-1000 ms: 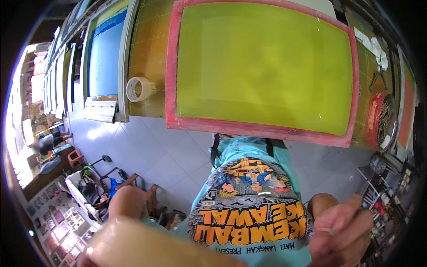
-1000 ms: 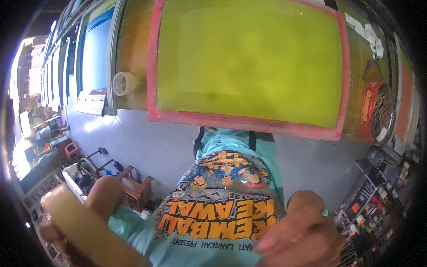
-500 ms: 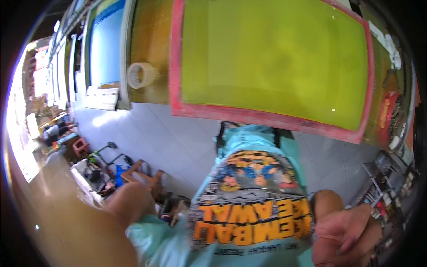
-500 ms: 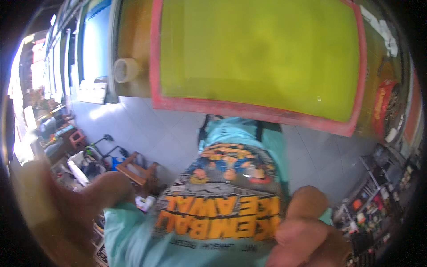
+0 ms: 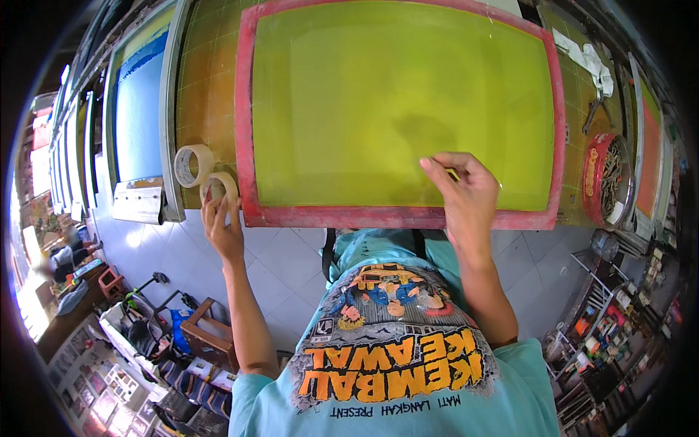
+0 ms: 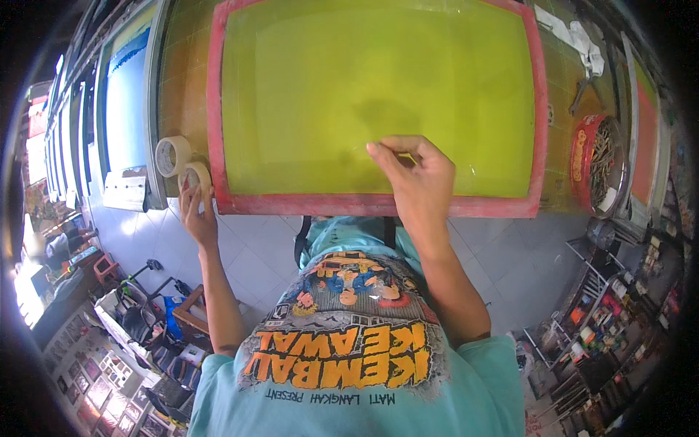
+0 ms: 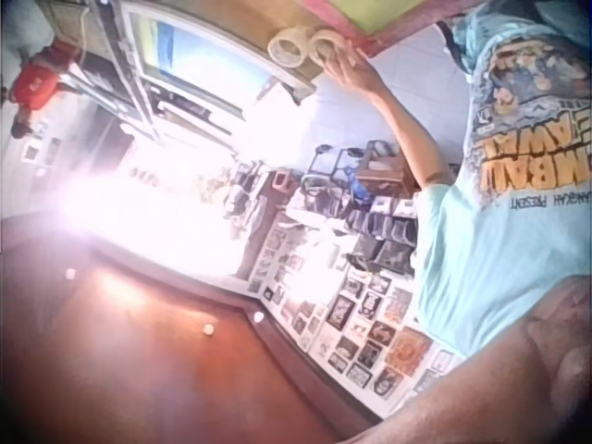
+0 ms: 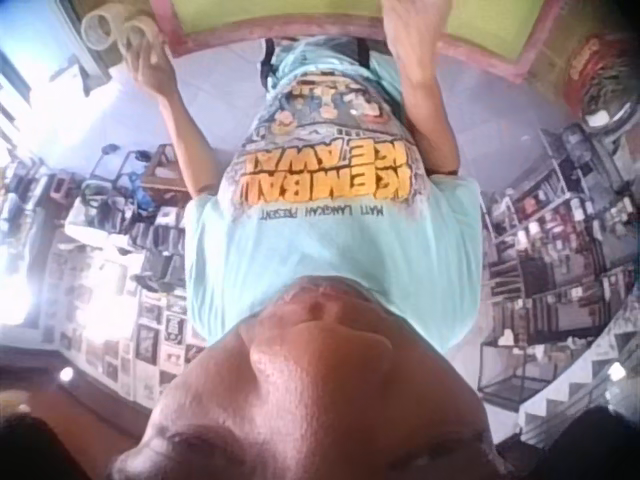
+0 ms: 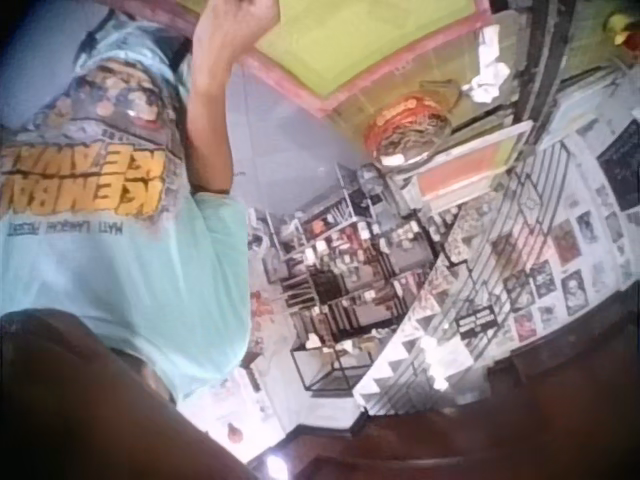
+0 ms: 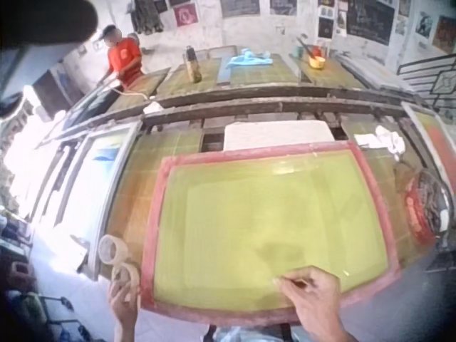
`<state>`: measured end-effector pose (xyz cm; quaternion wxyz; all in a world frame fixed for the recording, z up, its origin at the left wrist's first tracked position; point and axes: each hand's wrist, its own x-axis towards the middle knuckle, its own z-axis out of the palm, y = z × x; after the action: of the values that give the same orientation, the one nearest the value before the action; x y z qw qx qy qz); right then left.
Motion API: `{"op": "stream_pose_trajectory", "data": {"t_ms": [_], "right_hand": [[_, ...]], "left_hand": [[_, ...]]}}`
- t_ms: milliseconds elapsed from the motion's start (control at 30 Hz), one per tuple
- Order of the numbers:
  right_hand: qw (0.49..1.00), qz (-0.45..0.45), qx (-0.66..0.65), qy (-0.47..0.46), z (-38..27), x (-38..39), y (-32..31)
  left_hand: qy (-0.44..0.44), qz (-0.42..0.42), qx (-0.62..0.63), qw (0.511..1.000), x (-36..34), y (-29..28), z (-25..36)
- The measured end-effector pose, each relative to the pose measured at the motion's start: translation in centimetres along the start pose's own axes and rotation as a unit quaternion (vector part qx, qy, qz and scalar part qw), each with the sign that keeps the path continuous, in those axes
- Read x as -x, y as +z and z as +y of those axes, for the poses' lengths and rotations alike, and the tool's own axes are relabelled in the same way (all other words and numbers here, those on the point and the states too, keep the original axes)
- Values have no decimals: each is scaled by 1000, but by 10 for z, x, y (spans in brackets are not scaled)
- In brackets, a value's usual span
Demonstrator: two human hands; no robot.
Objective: The person applies tape to the edges of a screen printing frame and smooths the surface. They then use a squeegee to spread blue ink across the screen mesh. Afterward, the person squats to wipe a spill on the floor with a red cloth before resuming the ink spreading process.
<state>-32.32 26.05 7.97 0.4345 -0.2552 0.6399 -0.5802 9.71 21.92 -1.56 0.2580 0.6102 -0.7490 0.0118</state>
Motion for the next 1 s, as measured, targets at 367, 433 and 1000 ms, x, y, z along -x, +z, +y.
{"op": "stream_pose_trajectory", "data": {"t_ms": [367, 433, 1000], "right_hand": [[995, -68, 71, 22, -4, -9, -19], [989, -132, 73, 3, -31, 6, -29], [942, -265, 91, -183, -196, 109, -63]], "left_hand": [[-122, 22, 283, 951, -64, -35, 126], [-109, -130, 468, 867, -75, -47, 190], [295, -244, 446, 809, -115, -218, 256]]}}
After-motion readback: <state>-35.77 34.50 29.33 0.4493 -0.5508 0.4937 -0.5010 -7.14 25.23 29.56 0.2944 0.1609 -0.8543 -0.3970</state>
